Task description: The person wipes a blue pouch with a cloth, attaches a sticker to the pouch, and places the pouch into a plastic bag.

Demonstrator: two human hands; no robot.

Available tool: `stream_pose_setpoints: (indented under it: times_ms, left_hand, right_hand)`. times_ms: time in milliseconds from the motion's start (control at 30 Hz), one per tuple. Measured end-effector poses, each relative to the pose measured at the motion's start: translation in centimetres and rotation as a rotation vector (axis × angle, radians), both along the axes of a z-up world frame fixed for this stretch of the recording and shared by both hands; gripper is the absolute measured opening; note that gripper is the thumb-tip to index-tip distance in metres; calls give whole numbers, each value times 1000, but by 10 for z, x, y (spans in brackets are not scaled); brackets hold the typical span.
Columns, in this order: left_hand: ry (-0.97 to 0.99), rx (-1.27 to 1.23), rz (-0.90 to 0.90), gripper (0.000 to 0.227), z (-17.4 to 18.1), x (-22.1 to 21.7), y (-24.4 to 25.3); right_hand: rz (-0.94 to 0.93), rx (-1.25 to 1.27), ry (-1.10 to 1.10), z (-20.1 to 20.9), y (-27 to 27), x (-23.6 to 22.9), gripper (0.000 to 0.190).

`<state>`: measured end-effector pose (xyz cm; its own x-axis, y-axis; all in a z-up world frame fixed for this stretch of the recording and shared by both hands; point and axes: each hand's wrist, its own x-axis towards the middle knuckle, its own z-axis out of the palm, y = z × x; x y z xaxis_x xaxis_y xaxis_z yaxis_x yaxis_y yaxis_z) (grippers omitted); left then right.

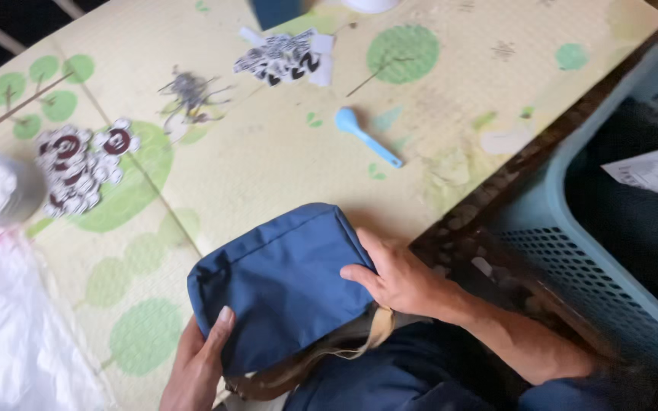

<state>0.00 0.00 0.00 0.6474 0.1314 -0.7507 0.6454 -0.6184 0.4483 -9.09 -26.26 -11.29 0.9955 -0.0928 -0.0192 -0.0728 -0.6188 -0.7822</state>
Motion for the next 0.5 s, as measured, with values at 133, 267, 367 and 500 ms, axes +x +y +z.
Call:
stream_pose_setpoints:
  times_ms: [133, 267, 367, 500]
  left_hand:
    - [-382, -471, 175, 40, -59, 34, 57]
    - [-653, -276, 77, 38, -96, 80, 95]
    - [-789, -268, 71, 44, -98, 102, 99]
    - [-917, -251, 104, 53, -136, 123, 108]
  right_hand:
    - [29, -87, 64, 2, 29, 79, 68]
    - [75, -59, -37, 1, 45, 151, 79]
    - [88, -65, -59, 1, 53, 190, 72]
    - [14, -167, -32, -26, 45, 220, 63]
